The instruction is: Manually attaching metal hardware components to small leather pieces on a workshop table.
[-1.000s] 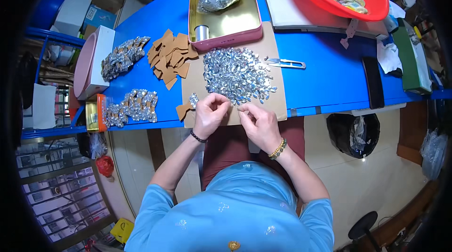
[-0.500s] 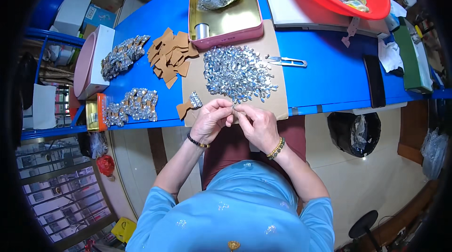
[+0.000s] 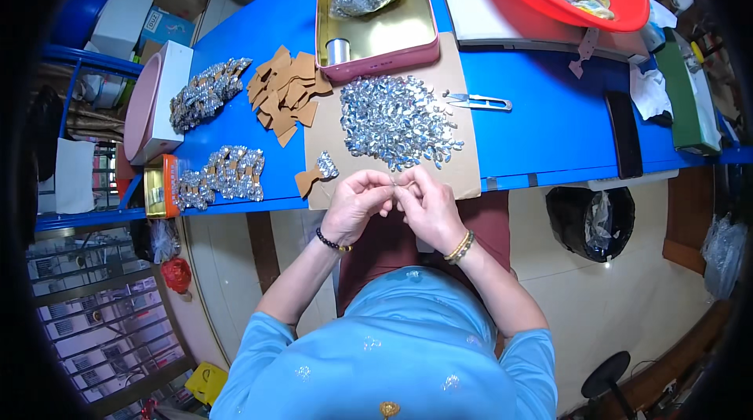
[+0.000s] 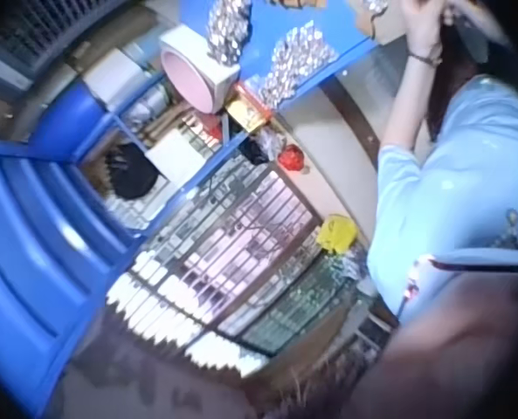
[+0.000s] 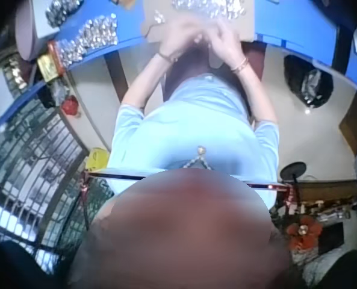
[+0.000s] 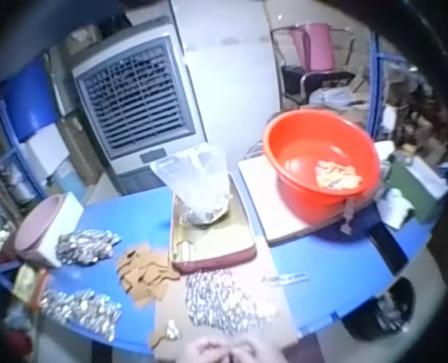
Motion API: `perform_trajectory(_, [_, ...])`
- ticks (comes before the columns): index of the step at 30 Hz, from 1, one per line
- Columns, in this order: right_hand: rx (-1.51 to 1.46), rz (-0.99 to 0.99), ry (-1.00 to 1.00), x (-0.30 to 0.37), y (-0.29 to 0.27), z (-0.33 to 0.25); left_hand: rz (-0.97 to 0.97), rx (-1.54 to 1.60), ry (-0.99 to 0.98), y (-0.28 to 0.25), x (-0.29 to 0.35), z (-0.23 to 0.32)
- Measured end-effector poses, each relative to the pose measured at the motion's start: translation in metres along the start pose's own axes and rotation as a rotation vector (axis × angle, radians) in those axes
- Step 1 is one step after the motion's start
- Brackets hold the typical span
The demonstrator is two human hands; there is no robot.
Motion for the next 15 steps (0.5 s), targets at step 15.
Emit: perform_trajectory(15, [-0.252,-0.125,0.196,-0.005,0.036,-0.009,0.238,-0.364,0.342,-0.024,0.052,0.018])
Point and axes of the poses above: each hand's wrist, its own x-axis away from the middle knuckle, its own y-axis out of the palm, z = x × y, the point moved 5 cm from there along -x, towards the middle knuckle, and after that the axes turned 6 degrees about z, right-handed, at the moved point
